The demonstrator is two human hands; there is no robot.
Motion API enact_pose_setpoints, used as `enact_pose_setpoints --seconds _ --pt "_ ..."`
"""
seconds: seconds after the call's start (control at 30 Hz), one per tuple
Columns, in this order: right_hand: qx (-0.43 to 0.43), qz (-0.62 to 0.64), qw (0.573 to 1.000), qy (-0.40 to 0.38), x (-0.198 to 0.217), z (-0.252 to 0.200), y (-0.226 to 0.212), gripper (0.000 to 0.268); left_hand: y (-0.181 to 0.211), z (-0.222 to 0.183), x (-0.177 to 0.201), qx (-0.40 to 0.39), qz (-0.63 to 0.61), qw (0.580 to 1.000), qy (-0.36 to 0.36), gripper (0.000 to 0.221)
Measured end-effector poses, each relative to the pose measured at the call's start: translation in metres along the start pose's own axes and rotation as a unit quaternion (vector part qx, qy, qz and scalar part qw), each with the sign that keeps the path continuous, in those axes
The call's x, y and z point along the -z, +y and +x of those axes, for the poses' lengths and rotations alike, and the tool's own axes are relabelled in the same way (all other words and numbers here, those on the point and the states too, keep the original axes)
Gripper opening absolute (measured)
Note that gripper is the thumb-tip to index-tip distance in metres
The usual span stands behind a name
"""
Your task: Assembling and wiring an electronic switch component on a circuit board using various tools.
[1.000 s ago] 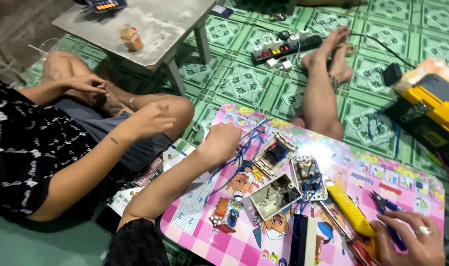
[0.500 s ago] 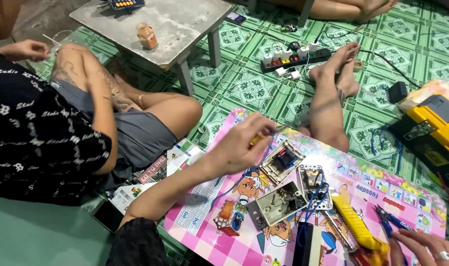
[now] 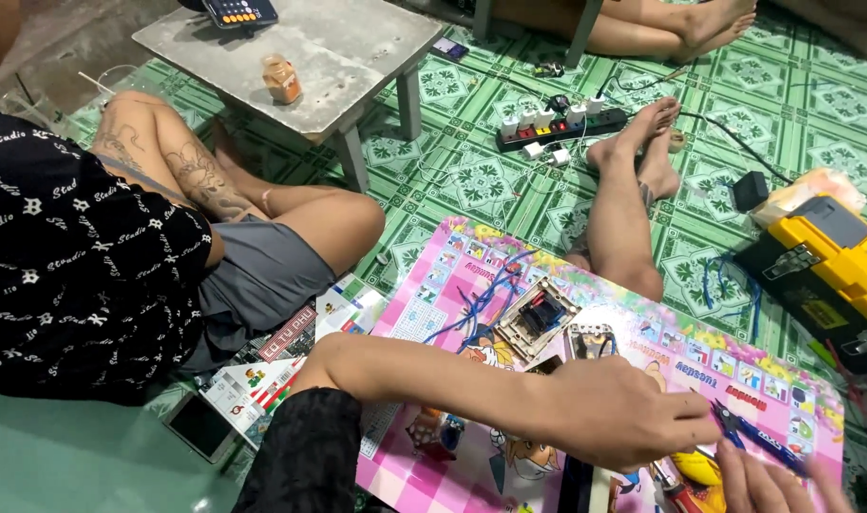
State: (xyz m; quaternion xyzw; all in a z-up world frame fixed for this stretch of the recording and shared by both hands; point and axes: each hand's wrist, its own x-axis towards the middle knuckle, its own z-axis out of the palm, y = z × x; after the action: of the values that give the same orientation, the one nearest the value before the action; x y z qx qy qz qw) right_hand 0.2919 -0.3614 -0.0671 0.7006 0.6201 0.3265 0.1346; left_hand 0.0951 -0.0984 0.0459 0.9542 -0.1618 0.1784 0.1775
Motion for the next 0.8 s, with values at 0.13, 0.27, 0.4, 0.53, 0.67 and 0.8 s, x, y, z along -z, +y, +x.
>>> enact_pose_setpoints --seconds 0.13,0.27,0.4,0.53,0.67,0.8 --pt "-0.095 0.084 0.992 0.009 -0.02 -0.019 -0.029 0.089 0.001 -0.002 -0.015 -0.037 -0.007 0.999 0.018 0.028" --pt "-0.108 0.119 0.987 0.022 -0.021 -0.017 -0.034 0.081 0.014 -0.009 -0.014 -0.051 0.095 0.984 0.139 0.016" --pt "-0.121 0.161 0.979 0.038 -0.021 -0.015 -0.033 0.07 0.012 -0.012 -0.013 -0.087 0.17 0.962 0.195 0.014" --pt "-0.098 0.196 0.976 0.015 0.008 0.0 -0.015 0.051 0.006 -0.02 0.012 -0.087 0.181 0.961 0.189 0.006" --pt "-0.262 0.29 0.917 0.085 0.058 0.017 -0.015 0.028 -0.009 -0.035 0.045 -0.119 0.212 0.949 0.199 0.024" --pt "-0.297 0.371 0.88 0.007 0.082 0.022 -0.001 0.023 -0.021 -0.045 0.063 -0.151 0.072 0.966 0.195 0.018"
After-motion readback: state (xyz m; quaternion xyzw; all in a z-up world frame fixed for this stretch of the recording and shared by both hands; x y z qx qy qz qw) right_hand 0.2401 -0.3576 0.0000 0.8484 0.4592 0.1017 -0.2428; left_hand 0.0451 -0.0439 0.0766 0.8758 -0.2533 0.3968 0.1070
